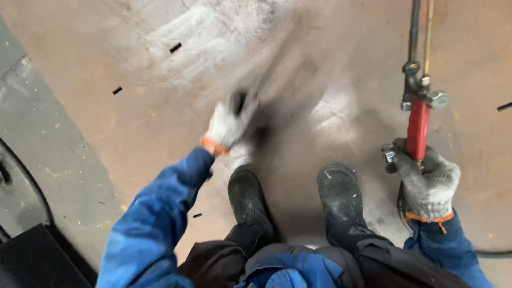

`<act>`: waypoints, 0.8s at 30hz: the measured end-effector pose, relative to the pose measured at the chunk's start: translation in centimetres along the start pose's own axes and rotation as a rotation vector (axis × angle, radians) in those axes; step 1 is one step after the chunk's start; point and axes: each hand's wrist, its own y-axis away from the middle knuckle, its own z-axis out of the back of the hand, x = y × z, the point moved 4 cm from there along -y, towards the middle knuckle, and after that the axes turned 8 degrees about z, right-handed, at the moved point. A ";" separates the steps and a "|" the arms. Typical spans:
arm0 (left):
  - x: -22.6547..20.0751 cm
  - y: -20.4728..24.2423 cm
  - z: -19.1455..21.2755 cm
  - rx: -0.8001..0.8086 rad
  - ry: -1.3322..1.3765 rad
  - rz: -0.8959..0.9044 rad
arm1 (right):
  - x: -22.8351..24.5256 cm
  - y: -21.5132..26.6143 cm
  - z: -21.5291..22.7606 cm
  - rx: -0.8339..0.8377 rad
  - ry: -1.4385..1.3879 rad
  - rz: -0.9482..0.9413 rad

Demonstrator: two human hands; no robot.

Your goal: The person uses a cutting torch to cut rectangular slots into a large metal sheet. They hold the torch with both hands to guide the flame along the metal surface, creating sparks and molten metal. Periodically, the person uses a metal chisel to tap and remove the cut metal pieces from the sheet.

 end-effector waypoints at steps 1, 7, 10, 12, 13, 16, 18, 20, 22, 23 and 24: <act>-1.4 -2.6 2.3 0.008 0.004 -0.001 | 0.0 0.2 0.2 -0.001 0.002 -0.009; 2.3 -10.6 -1.3 0.225 0.910 0.827 | 1.2 0.1 0.4 0.026 -0.002 0.054; 4.1 -11.9 -4.5 0.035 0.532 0.581 | 1.7 -0.1 0.6 0.009 0.169 -0.048; 3.1 -12.1 -2.3 -0.101 0.570 0.597 | 1.7 0.2 0.8 0.064 0.068 0.018; 2.5 -12.0 -1.4 -0.084 0.572 0.601 | 1.7 0.6 1.1 0.063 0.071 0.000; 3.9 -12.9 -1.1 0.090 0.647 0.778 | 2.1 -0.3 0.9 0.059 0.085 0.016; 5.7 -12.5 -4.0 0.102 0.358 0.630 | 1.9 -0.6 1.1 0.038 0.199 -0.018; 4.4 -12.7 -0.5 0.103 0.434 0.671 | 1.8 -0.4 1.0 0.033 0.150 -0.015; 4.1 -12.3 0.2 0.120 0.506 0.713 | 2.0 0.1 1.0 0.025 0.099 -0.026; 4.4 -12.0 -0.3 0.056 0.521 0.653 | 2.4 0.5 0.9 0.042 0.144 -0.015; 5.1 -12.5 -0.4 -0.034 0.532 0.585 | 2.8 -0.1 0.6 0.058 0.183 0.024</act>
